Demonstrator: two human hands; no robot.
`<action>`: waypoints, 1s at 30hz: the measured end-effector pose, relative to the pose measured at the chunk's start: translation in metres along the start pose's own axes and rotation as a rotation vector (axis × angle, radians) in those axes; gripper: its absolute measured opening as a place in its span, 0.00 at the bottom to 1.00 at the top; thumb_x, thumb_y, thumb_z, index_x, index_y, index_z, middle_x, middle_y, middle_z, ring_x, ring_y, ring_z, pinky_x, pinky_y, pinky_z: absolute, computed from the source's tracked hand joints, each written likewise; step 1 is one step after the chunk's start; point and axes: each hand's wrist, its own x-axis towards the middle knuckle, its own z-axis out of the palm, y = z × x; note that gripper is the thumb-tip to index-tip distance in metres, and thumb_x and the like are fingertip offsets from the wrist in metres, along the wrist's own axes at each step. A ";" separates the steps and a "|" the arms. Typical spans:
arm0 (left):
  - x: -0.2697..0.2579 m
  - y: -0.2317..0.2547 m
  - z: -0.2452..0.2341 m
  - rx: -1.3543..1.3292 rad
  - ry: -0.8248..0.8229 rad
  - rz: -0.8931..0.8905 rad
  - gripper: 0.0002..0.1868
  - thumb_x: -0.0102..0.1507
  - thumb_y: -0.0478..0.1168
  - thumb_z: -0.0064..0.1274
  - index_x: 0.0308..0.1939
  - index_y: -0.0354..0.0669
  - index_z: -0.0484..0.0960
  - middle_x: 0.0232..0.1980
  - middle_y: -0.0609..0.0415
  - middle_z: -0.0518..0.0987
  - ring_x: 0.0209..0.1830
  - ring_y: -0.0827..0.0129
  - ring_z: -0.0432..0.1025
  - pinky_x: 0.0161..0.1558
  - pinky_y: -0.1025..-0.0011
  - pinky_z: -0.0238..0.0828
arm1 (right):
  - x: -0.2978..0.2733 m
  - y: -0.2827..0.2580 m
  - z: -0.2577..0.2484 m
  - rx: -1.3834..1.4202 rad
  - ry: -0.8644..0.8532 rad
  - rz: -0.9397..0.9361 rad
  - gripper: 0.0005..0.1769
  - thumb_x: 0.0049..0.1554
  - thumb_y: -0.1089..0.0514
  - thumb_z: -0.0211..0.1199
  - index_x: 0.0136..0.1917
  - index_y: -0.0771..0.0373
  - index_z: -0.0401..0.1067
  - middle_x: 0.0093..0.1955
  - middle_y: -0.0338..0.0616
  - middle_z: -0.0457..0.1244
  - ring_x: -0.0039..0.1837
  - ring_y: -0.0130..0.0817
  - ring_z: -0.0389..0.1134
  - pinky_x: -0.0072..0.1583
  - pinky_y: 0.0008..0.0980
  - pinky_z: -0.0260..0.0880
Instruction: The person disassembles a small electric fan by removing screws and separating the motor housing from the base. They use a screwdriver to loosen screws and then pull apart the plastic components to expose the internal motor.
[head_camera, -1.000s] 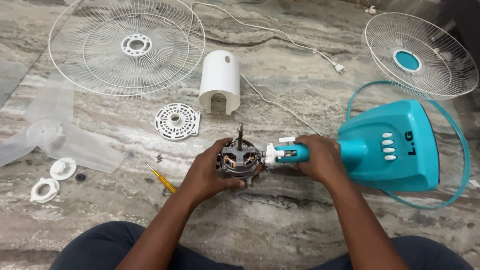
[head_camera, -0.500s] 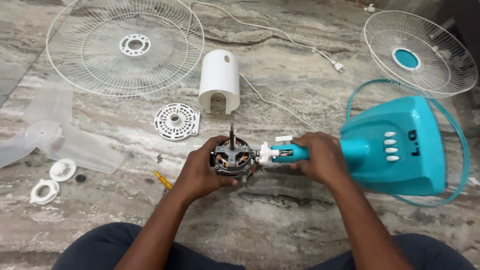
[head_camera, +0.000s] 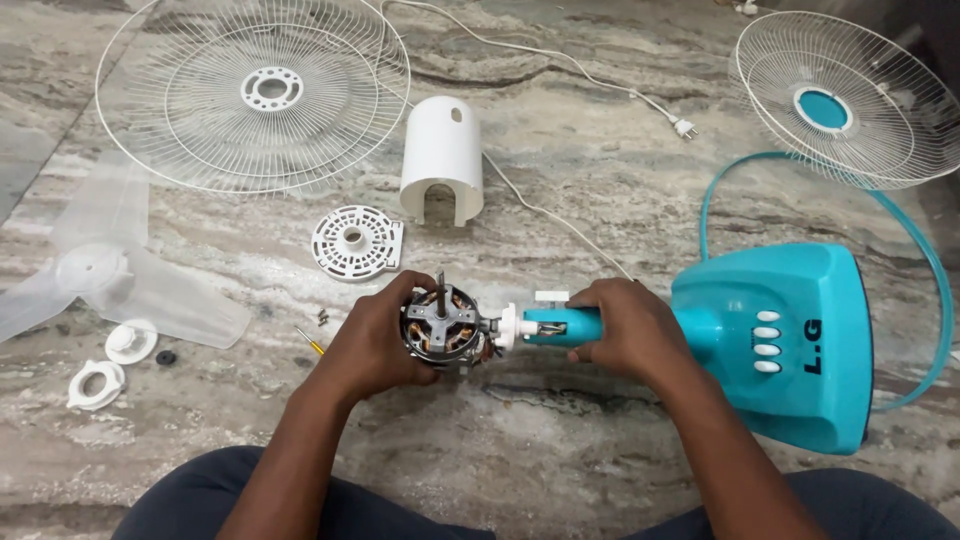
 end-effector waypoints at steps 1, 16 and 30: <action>0.000 0.000 -0.001 0.001 -0.006 0.011 0.48 0.34 0.32 0.76 0.58 0.51 0.74 0.48 0.52 0.86 0.48 0.63 0.82 0.50 0.67 0.80 | 0.000 -0.002 -0.002 -0.008 -0.027 0.004 0.38 0.31 0.54 0.86 0.57 0.52 0.80 0.56 0.43 0.69 0.61 0.45 0.69 0.60 0.42 0.69; 0.000 -0.003 -0.004 0.066 -0.025 -0.045 0.54 0.31 0.44 0.83 0.60 0.48 0.74 0.58 0.52 0.82 0.60 0.61 0.76 0.60 0.64 0.74 | 0.004 -0.003 -0.004 -0.007 -0.159 -0.087 0.33 0.36 0.52 0.83 0.56 0.55 0.80 0.56 0.46 0.70 0.58 0.47 0.71 0.58 0.46 0.71; 0.000 -0.019 0.003 0.062 0.110 0.119 0.59 0.31 0.51 0.83 0.64 0.42 0.74 0.62 0.49 0.78 0.63 0.59 0.73 0.62 0.63 0.70 | 0.004 0.003 -0.005 0.223 0.120 -0.274 0.33 0.51 0.47 0.72 0.66 0.62 0.72 0.57 0.54 0.70 0.59 0.50 0.71 0.57 0.47 0.70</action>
